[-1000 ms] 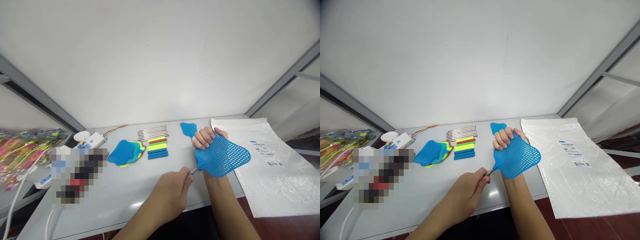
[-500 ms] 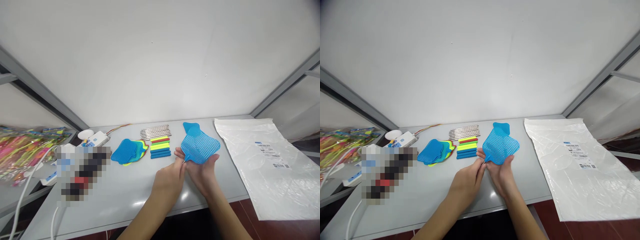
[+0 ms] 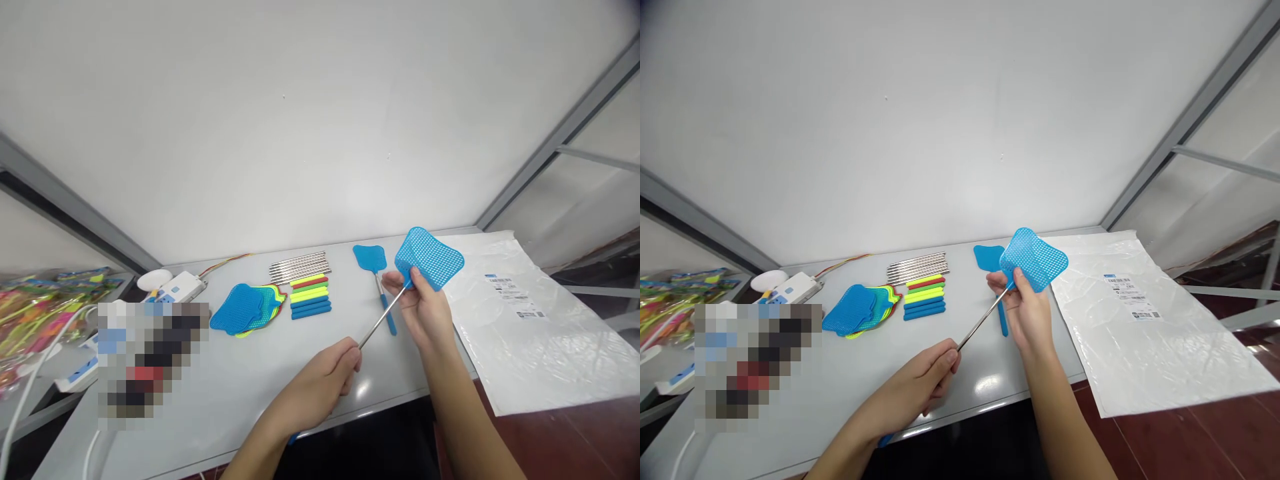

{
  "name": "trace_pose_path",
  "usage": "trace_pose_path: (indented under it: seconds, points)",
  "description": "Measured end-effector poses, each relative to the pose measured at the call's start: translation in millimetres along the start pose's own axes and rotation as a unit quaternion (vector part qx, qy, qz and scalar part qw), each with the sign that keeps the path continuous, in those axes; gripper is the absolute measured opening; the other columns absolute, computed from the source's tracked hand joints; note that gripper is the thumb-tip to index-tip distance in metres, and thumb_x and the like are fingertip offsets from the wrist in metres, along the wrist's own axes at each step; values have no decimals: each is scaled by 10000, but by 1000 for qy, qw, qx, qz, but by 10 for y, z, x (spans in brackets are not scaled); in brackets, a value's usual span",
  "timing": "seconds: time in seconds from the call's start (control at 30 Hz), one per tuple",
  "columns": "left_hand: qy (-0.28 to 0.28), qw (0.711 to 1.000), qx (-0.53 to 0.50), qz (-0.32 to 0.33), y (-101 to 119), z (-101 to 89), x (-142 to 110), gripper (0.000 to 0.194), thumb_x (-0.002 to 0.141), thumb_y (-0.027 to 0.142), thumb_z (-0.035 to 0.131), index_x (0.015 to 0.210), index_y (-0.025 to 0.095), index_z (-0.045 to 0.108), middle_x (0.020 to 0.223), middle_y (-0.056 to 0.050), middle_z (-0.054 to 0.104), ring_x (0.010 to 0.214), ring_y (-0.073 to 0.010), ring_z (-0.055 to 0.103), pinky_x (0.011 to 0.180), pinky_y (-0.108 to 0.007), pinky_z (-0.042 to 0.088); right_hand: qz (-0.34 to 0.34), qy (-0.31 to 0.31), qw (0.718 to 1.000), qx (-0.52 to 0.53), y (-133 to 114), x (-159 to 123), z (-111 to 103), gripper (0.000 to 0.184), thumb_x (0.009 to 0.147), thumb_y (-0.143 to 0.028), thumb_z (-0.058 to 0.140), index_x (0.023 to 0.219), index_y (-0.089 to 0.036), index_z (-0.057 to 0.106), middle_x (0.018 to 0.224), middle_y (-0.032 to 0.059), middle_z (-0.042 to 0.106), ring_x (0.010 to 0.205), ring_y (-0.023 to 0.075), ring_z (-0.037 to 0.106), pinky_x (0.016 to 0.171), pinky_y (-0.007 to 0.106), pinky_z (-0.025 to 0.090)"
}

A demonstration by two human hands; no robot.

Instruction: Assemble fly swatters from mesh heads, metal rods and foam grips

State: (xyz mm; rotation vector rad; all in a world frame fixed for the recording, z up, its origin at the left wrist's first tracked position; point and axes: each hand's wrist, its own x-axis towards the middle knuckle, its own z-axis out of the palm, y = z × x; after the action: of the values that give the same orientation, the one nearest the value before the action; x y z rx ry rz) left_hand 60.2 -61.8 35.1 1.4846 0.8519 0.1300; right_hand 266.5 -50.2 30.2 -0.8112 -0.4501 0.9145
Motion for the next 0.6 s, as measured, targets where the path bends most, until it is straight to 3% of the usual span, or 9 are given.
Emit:
trace_pose_path:
  seconds: [0.13, 0.23, 0.3, 0.43, 0.6]
  points:
    - [58, 983, 171, 24, 76, -60, -78, 374, 980, 508, 250, 808, 223, 421, 659, 39, 445, 603, -129, 412, 545, -235, 289, 0, 25, 999, 22, -60, 97, -102, 198, 787, -329, 713, 897, -189, 629, 788, 44, 733, 844, 203, 701, 872, 416, 527]
    - [104, 949, 295, 25, 120, -42, -45, 352, 992, 462, 226, 825, 232, 435, 651, 21, 493, 605, -161, 462, 552, -260, 259, 34, 35, 998, 43, 47, -52, -95, 268, 810, -419, 678, 958, -198, 646, 828, 40, 738, 876, 188, 694, 869, 373, 526]
    - [125, 929, 347, 28, 121, -7, 9, 332, 995, 430, 218, 855, 239, 450, 665, 6, 532, 617, -183, 498, 554, -268, 246, 81, 10, 996, 19, 160, -237, -68, 344, 836, -480, 631, 1011, -185, 653, 850, 63, 740, 880, 202, 693, 861, 376, 525]
    - [125, 916, 380, 23, 75, 58, 86, 329, 999, 422, 190, 932, 253, 464, 694, -11, 580, 628, -212, 539, 548, -269, 239, 127, -43, 989, -58, 272, -501, -67, 349, 860, -506, 586, 867, -165, 657, 763, 76, 722, 751, 215, 691, 782, 379, 531]
    - [93, 932, 350, 17, -9, 15, -29, 378, 1000, 457, 175, 849, 240, 446, 641, 10, 512, 579, -176, 481, 530, -264, 236, 47, 19, 998, -37, 3, -198, -291, 279, 822, -463, 654, 775, -191, 620, 668, 6, 659, 671, 162, 653, 735, 325, 541]
